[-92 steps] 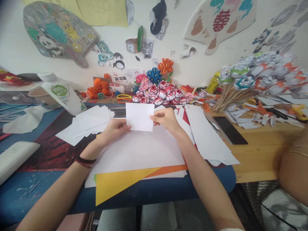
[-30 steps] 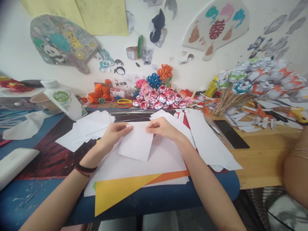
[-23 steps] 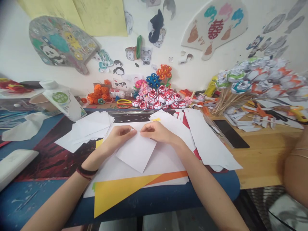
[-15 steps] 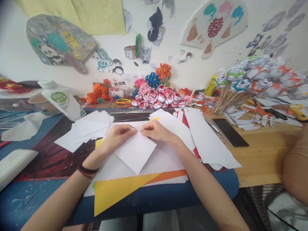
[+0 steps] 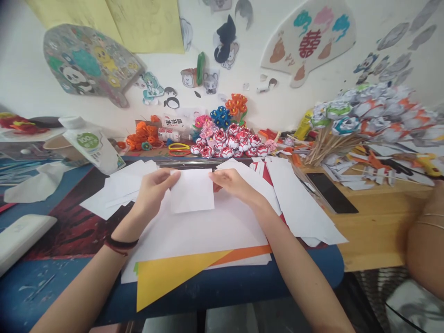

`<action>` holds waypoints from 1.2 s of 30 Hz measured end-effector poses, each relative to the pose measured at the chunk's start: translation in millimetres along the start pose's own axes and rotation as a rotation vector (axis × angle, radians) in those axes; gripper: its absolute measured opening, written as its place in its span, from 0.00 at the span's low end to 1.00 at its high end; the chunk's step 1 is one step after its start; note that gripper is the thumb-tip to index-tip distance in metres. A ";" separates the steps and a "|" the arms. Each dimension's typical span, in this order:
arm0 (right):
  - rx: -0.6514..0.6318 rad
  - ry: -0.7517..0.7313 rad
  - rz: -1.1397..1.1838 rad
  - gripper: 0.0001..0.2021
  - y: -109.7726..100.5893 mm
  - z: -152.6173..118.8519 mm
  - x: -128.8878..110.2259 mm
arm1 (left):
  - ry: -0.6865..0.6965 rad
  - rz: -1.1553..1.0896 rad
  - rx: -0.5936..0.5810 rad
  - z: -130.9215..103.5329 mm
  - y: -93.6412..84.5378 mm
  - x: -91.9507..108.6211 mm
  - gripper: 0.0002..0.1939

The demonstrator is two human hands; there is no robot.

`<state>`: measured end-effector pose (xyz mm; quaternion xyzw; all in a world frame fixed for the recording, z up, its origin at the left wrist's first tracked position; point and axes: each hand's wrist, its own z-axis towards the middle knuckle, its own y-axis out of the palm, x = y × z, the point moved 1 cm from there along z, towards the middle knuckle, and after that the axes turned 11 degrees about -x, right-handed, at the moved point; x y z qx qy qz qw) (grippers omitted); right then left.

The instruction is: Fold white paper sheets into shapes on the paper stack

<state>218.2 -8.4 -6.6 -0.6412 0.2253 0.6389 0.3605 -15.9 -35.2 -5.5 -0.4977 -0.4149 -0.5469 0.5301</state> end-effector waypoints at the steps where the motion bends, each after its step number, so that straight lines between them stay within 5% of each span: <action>1: 0.014 0.012 0.003 0.19 1.1 0.4 1.4 | 0.000 0.013 -0.023 -0.3 2.9 -2.2 0.15; 5: 0.060 0.048 0.040 0.19 1.0 1.0 5.7 | -0.030 0.170 -0.183 -1.3 7.7 -5.9 0.14; 11: -0.112 0.076 -0.048 0.24 5.2 2.3 7.3 | -0.010 0.456 -0.335 -5.5 18.9 -3.7 0.12; 21: -0.058 0.057 -0.058 0.16 13.5 7.8 13.3 | -0.065 0.343 -0.380 -9.4 33.9 -5.4 0.10; 30: 0.175 0.061 -0.078 0.16 -17.0 -4.4 5.9 | -0.176 0.053 -0.350 -7.1 21.8 5.0 0.06; 36: 0.170 0.041 -0.058 0.15 -19.2 -2.7 10.4 | -0.171 0.025 -0.325 -7.3 15.1 11.2 0.06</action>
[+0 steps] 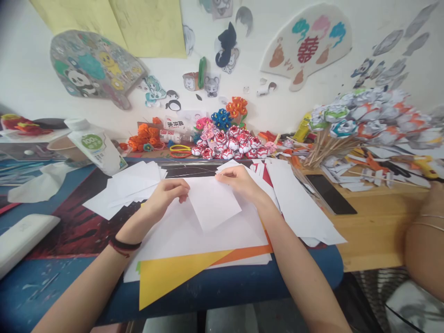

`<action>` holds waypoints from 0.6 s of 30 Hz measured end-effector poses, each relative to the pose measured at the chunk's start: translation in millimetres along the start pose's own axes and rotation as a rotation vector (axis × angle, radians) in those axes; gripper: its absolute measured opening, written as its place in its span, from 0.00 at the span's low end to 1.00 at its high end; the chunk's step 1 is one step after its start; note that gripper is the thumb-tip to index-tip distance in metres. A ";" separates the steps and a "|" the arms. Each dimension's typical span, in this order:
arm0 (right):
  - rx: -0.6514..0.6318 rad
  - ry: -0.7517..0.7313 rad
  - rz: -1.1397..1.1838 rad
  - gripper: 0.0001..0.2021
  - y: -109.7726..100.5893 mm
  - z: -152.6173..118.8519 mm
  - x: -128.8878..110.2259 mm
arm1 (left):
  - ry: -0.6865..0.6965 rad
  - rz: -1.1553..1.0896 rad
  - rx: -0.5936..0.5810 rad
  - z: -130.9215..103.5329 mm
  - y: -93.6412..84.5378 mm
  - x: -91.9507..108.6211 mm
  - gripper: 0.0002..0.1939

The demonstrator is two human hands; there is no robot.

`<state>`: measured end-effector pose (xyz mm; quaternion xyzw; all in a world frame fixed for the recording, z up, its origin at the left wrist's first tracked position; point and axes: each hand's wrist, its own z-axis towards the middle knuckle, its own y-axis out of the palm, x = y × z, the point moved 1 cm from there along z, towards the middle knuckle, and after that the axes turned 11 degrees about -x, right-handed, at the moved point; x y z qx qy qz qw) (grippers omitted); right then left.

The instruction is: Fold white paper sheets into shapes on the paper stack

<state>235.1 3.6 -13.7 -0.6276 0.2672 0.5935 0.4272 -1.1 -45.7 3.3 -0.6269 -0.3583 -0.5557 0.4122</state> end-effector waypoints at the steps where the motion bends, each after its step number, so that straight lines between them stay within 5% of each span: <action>1: 0.016 0.008 0.017 0.15 -0.9 -0.1 0.2 | 0.009 -0.004 0.007 -0.6 -1.7 -0.2 0.06; 7: 0.163 0.057 0.149 0.17 -8.2 -1.2 -0.1 | 0.105 0.067 0.200 -1.6 -14.8 -3.4 0.07; 14: 0.031 0.036 0.116 0.18 6.6 3.6 2.0 | 0.108 0.349 0.136 5.5 -3.1 -17.4 0.16; 18: -0.060 0.052 0.123 0.18 4.7 1.1 -1.5 | 0.120 0.285 0.240 4.6 -5.4 -21.2 0.15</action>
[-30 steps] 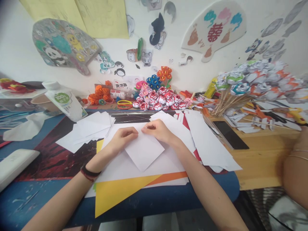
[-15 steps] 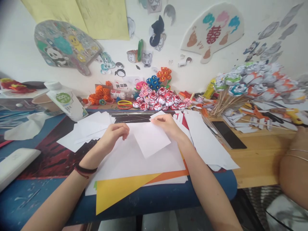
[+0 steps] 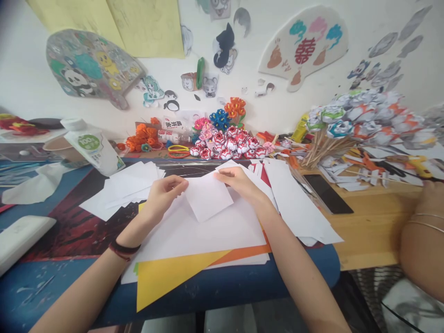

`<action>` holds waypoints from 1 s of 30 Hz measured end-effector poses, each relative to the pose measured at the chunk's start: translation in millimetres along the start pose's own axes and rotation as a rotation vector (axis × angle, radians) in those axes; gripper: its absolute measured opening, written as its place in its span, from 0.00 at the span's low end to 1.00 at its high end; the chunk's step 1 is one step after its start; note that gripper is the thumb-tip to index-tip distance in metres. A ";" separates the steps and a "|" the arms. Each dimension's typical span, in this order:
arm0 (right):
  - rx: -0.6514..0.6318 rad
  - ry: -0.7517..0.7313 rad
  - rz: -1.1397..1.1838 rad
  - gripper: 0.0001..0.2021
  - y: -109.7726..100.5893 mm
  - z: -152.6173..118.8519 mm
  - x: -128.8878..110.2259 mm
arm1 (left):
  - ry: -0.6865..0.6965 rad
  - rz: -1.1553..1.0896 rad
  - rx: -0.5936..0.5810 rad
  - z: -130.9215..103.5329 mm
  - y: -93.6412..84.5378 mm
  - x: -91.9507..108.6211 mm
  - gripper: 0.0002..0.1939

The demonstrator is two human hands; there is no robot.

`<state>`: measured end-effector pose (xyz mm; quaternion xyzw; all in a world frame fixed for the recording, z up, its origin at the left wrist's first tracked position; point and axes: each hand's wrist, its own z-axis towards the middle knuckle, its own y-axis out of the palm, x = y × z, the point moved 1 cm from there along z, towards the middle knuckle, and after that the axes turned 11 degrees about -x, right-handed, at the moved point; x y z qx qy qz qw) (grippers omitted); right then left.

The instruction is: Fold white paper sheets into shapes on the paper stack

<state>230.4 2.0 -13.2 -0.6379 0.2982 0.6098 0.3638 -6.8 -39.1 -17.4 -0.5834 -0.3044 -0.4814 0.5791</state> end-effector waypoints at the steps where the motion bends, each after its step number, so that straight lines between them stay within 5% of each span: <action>1: -0.035 0.006 -0.001 0.17 -0.5 -1.2 -1.4 | -0.010 -0.016 0.025 -0.1 -1.7 -0.8 0.15; 5: -0.056 0.033 0.011 0.17 -2.0 -3.6 -3.6 | -0.032 -0.037 0.047 -0.1 -7.1 -1.2 0.14; 11: 0.141 0.007 0.021 0.18 -7.9 -2.2 1.4 | 0.136 0.106 0.065 -3.4 -10.5 12.2 0.11; 22: 0.263 0.020 0.121 0.18 -11.4 -1.9 1.9 | 0.427 0.501 0.114 -11.4 -6.4 27.8 0.25; 30: 0.265 0.034 0.143 0.18 -11.0 -2.5 0.8 | 0.514 0.660 0.077 -10.6 -5.9 24.4 0.15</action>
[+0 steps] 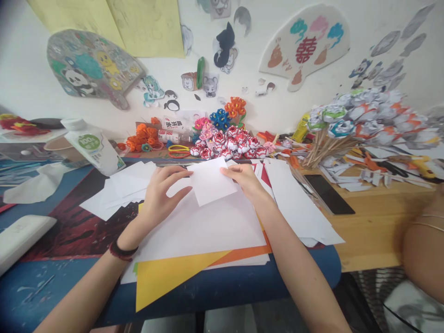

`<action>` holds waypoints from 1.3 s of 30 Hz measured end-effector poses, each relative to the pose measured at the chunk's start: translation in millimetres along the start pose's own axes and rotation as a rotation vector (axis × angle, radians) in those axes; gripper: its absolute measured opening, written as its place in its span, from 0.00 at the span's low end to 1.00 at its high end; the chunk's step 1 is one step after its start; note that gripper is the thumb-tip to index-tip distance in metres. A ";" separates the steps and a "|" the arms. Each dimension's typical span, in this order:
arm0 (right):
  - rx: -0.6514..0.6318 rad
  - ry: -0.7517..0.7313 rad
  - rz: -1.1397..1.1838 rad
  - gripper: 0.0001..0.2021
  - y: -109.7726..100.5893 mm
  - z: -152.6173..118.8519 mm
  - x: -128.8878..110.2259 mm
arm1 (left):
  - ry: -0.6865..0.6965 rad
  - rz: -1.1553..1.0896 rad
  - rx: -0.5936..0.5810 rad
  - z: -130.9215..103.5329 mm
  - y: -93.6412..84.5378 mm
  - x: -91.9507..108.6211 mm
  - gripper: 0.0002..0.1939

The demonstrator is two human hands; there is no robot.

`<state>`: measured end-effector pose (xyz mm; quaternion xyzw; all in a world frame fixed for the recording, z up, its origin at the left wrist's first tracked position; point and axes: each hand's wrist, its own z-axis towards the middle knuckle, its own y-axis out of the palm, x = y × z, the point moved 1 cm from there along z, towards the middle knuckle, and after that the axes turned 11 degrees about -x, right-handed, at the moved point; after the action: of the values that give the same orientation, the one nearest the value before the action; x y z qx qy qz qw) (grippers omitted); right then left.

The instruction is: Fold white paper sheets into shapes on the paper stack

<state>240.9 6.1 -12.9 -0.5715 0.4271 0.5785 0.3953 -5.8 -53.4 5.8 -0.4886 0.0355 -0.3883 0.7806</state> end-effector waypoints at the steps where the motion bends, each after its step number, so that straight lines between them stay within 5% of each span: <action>1: -0.007 0.004 0.003 0.18 0.3 -0.3 -0.4 | -0.004 0.001 0.003 0.1 -0.4 0.0 0.14; 22: -0.109 -0.021 -0.107 0.17 2.3 -0.6 0.4 | -0.044 0.106 -0.107 -3.2 1.3 0.2 0.08; 39: -0.264 0.118 0.069 0.15 -1.7 1.1 4.4 | 0.325 0.527 -0.057 -6.0 6.8 -6.6 0.08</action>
<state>242.0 7.5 -17.4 -0.6366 0.3892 0.6083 0.2705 -9.2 -52.1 -4.8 -0.4157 0.2965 -0.2443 0.8244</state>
